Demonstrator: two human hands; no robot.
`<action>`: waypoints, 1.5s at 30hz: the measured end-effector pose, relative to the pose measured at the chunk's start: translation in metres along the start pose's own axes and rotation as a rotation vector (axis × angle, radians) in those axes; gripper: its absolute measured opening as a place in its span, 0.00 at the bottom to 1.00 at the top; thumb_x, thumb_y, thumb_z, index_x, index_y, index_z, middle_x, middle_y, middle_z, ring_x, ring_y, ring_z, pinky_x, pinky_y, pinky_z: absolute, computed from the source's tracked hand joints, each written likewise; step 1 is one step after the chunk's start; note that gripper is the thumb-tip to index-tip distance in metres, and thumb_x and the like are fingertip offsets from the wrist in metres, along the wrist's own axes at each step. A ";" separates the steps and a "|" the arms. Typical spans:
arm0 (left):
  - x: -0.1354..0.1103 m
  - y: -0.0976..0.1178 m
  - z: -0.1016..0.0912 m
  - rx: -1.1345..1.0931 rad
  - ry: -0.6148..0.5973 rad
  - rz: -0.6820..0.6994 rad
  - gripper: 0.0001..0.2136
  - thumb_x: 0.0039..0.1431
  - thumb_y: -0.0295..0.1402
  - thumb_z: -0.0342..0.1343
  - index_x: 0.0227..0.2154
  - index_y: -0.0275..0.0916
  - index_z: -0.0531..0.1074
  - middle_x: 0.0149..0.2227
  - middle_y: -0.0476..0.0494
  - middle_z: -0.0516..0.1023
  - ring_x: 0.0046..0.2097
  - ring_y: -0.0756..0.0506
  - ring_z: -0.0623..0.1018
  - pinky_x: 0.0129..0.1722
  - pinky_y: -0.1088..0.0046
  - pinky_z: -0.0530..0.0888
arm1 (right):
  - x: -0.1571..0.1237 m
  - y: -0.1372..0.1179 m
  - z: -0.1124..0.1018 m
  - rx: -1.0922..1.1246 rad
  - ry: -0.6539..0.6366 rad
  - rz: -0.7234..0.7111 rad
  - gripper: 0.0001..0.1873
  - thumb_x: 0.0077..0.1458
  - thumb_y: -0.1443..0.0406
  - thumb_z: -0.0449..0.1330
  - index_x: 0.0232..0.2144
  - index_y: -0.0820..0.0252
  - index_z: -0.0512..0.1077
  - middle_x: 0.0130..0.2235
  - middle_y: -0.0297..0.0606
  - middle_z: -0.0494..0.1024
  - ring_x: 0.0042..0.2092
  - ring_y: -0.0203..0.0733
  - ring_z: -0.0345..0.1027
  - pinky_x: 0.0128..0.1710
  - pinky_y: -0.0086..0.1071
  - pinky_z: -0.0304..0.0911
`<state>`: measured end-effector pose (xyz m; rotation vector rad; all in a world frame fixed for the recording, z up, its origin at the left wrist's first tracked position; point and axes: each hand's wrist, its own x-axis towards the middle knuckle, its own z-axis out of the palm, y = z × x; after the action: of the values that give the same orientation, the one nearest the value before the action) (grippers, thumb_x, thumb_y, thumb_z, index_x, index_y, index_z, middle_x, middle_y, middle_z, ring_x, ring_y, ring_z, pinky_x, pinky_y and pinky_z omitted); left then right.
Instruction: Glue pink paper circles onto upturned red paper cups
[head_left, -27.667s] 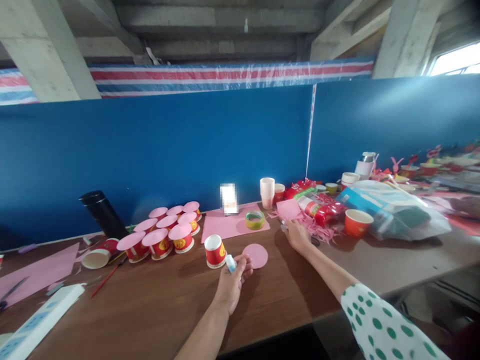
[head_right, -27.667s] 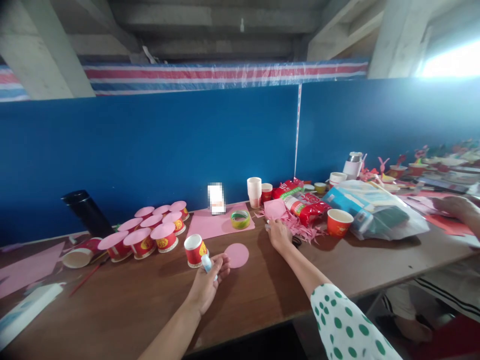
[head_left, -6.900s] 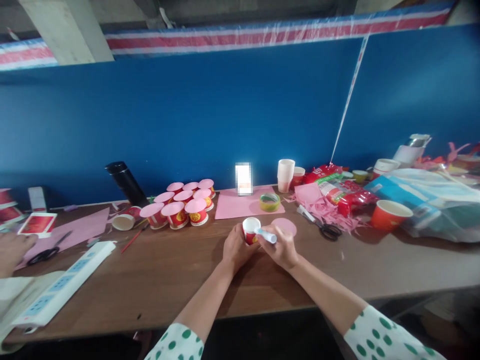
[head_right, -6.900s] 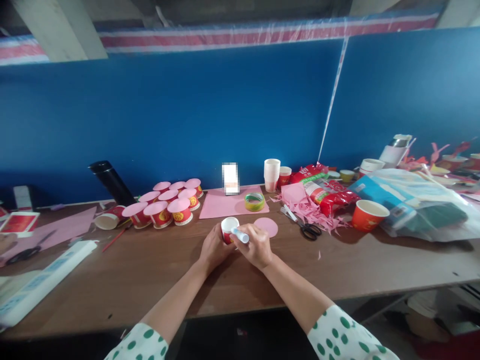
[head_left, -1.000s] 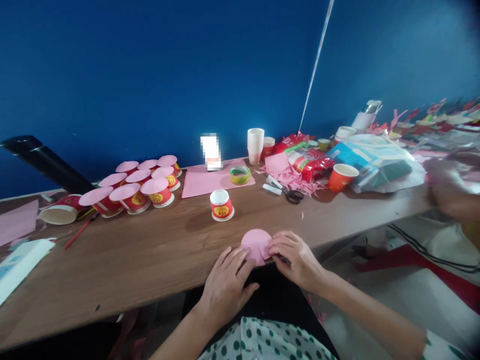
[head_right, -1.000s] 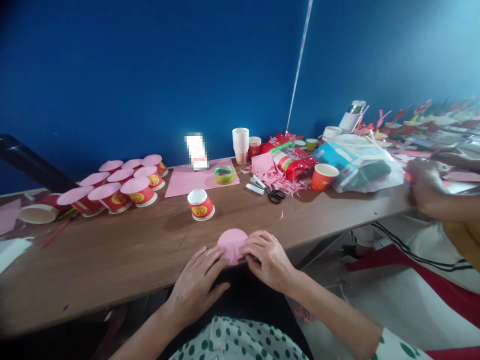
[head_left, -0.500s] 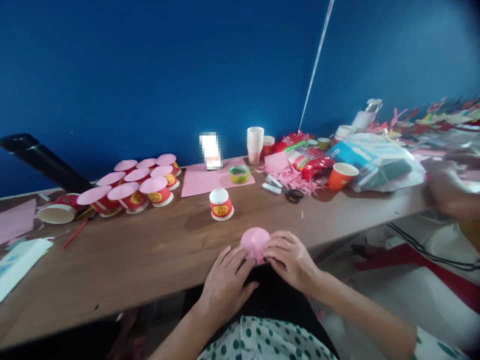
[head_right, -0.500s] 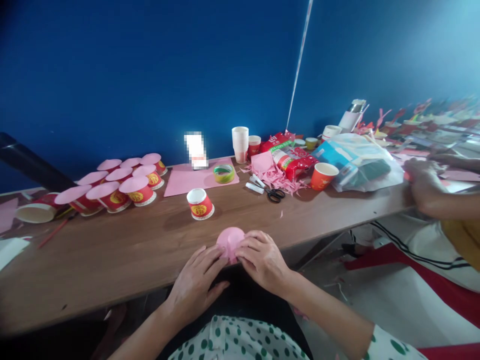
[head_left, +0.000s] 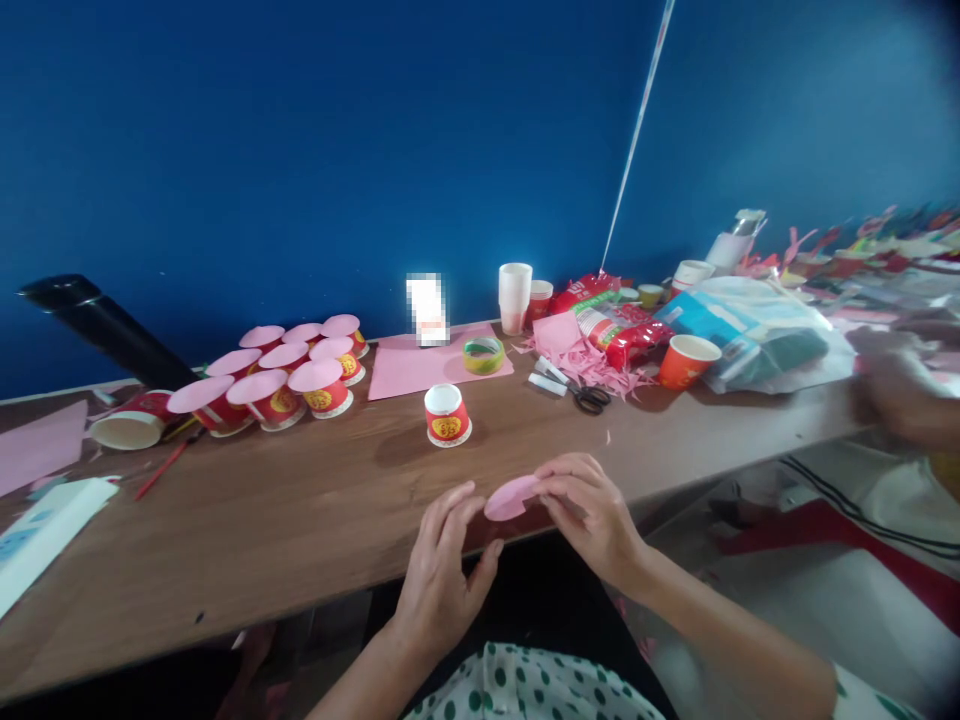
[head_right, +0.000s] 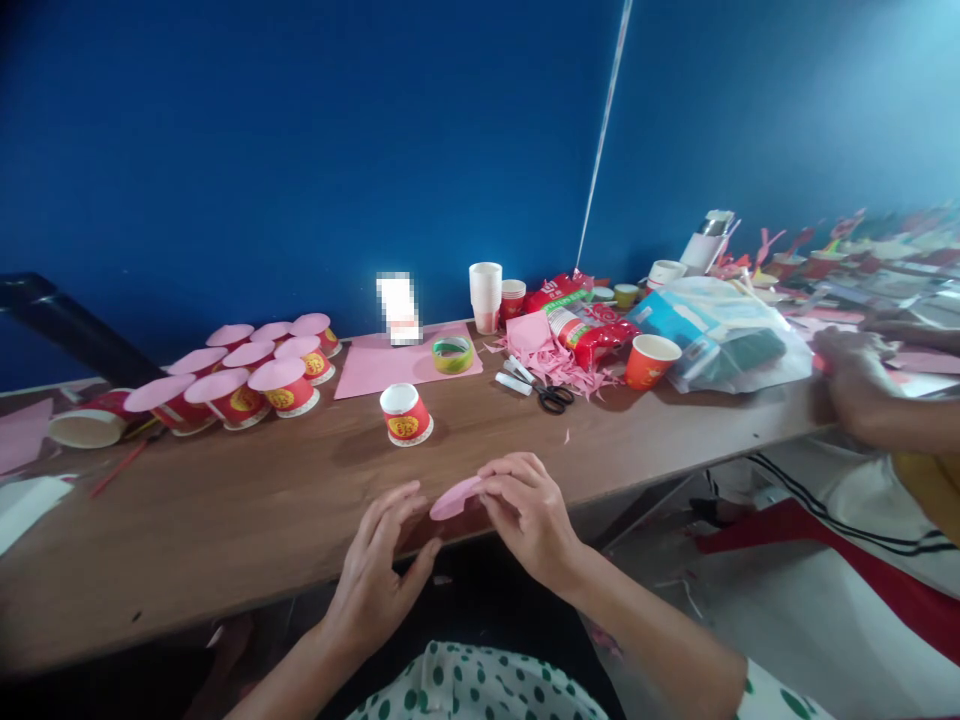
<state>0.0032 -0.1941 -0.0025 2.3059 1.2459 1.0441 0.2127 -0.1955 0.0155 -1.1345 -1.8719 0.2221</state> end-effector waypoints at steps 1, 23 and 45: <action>0.002 0.001 -0.001 -0.086 0.011 -0.104 0.15 0.54 0.32 0.49 0.46 0.39 0.63 0.47 0.38 0.68 0.47 0.43 0.70 0.43 0.64 0.72 | 0.002 -0.002 0.000 0.011 0.019 0.000 0.09 0.54 0.70 0.53 0.34 0.56 0.72 0.38 0.40 0.72 0.42 0.42 0.65 0.43 0.39 0.62; 0.021 0.009 -0.015 -0.971 -0.172 -0.593 0.09 0.53 0.36 0.53 0.34 0.38 0.68 0.32 0.48 0.70 0.33 0.51 0.69 0.33 0.76 0.69 | 0.016 -0.016 0.012 0.514 -0.127 0.545 0.12 0.50 0.62 0.58 0.37 0.59 0.62 0.27 0.32 0.72 0.27 0.33 0.65 0.26 0.24 0.59; 0.027 0.010 -0.018 -0.722 -0.212 -0.568 0.12 0.46 0.37 0.58 0.33 0.36 0.75 0.34 0.42 0.77 0.37 0.46 0.73 0.38 0.72 0.68 | 0.019 -0.027 0.011 0.429 -0.279 0.426 0.12 0.49 0.69 0.56 0.36 0.58 0.58 0.25 0.28 0.69 0.25 0.30 0.62 0.27 0.24 0.57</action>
<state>0.0053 -0.1786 0.0276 1.3662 1.0941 0.8252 0.1850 -0.1927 0.0355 -1.2254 -1.6770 1.0170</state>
